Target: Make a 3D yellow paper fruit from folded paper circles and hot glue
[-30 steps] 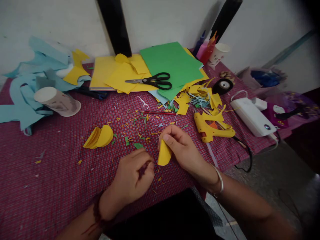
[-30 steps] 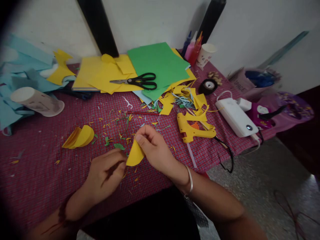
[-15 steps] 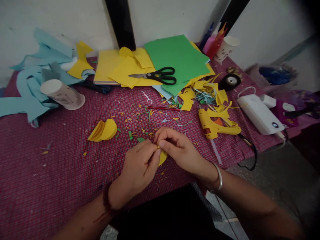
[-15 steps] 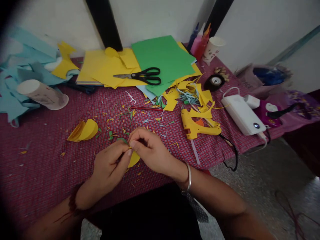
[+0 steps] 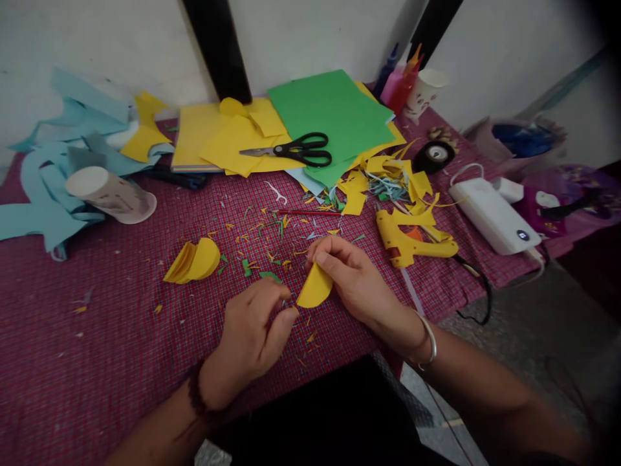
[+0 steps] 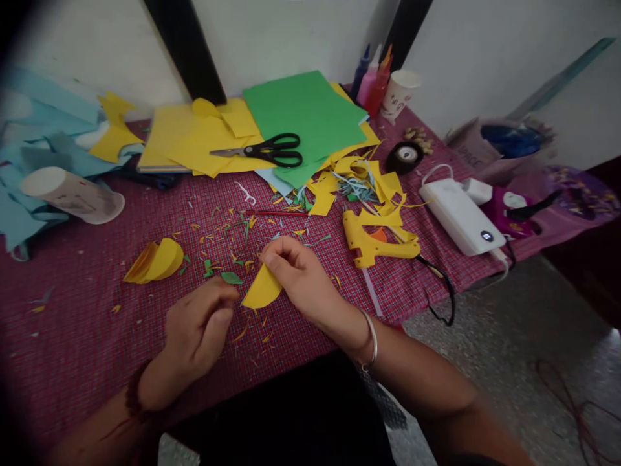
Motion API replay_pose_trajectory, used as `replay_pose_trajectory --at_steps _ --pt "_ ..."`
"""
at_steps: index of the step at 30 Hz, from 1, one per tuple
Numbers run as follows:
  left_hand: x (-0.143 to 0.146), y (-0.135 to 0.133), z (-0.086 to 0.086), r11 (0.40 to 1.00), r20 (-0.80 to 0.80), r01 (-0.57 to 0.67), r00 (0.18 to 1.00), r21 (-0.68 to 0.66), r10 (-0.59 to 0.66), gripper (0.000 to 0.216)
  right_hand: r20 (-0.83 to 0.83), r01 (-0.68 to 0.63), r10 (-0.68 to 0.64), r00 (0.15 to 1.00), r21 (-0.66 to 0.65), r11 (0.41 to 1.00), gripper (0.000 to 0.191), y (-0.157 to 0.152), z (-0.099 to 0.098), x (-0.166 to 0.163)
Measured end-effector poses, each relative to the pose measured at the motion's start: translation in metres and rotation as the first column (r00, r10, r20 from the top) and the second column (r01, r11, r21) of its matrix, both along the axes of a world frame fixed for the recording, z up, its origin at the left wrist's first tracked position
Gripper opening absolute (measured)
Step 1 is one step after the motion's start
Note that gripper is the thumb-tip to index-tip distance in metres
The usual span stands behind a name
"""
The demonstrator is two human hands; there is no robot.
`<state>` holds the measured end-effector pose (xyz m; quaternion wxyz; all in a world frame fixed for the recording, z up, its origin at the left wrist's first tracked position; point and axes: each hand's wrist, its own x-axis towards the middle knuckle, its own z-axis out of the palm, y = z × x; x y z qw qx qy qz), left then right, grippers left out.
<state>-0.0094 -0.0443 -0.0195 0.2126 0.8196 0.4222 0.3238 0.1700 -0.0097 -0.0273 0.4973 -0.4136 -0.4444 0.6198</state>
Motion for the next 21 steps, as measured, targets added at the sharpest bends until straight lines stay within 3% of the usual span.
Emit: replay_pose_trajectory --at_steps 6,13,16,21 --pt "0.007 -0.001 -0.007 0.994 -0.187 -0.018 0.982 0.109 0.038 0.01 0.08 0.035 -0.037 0.996 0.03 0.999 0.013 -0.001 0.002 -0.002" --pt "0.016 -0.002 -0.007 0.955 -0.436 0.083 0.899 0.283 0.051 0.015 0.131 0.07 -0.072 0.989 0.017 0.997 0.013 -0.001 0.002 -0.006" --pt "0.021 -0.004 -0.007 0.964 -0.415 0.072 0.909 0.255 0.042 0.016 0.162 0.038 -0.042 0.986 0.029 0.999 0.016 -0.003 0.005 -0.008" --pt "0.025 -0.005 -0.009 0.992 -0.242 0.021 0.97 0.126 0.01 0.021 0.176 0.024 -0.033 0.984 0.057 0.998 0.018 -0.005 0.007 -0.01"
